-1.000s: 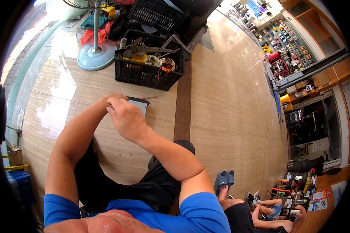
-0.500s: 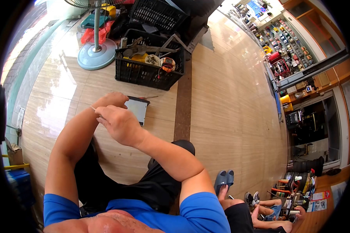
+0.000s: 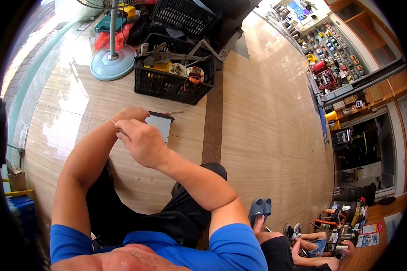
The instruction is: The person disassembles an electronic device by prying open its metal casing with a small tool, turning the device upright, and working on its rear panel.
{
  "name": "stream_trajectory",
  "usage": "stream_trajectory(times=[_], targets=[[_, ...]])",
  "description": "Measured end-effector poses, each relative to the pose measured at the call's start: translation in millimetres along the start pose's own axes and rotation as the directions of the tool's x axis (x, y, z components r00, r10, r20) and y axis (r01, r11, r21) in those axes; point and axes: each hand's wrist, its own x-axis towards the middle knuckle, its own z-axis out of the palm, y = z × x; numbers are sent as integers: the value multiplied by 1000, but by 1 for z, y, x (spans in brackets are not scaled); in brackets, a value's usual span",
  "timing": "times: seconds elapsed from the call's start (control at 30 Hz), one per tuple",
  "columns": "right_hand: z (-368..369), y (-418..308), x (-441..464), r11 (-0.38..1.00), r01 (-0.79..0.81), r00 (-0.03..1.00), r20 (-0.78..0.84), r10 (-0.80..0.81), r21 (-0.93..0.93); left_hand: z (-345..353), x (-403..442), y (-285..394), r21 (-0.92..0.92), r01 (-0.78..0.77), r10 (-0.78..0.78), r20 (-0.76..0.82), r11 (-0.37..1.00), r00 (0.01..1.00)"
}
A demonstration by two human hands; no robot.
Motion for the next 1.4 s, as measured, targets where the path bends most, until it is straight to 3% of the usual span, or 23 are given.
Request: stream_trajectory(times=[0.17, 0.23, 0.37, 0.63, 0.9, 1.07, 1.23, 1.4], targets=[[-2, -12, 0, 987, 55, 993, 93, -70, 150, 9, 7, -3, 43, -12, 12, -6, 999, 1000], [1, -13, 0, 948, 177, 980, 47, -196, 263, 12, 11, -5, 53, -13, 13, -9, 999, 1000], [0, -13, 1, 939, 180, 973, 84, -213, 293, 11, 10, -4, 54, -7, 8, -20, 999, 1000], [-1, -3, 0, 1000, 21, 1000, 11, -21, 14, -1, 0, 0, -4, 14, -14, 28, 1000, 1000], [-1, 1, 1, 998, -56, 997, -46, 54, -42, 23, 23, -18, -69, -41, 39, -37, 997, 999], [-4, -3, 2, 996, -80, 997, -11, 79, -49, 6, 11, -8, -16, -3, 4, 38, 1000, 999], [-4, -11, 2, 986, 77, 990, 105, -93, 146, -4, -3, 3, -18, -12, 12, 14, 1000, 1000], [3, -13, 1, 934, 236, 963, 67, -263, 269, 8, 10, -2, 43, 18, -19, 31, 999, 999]])
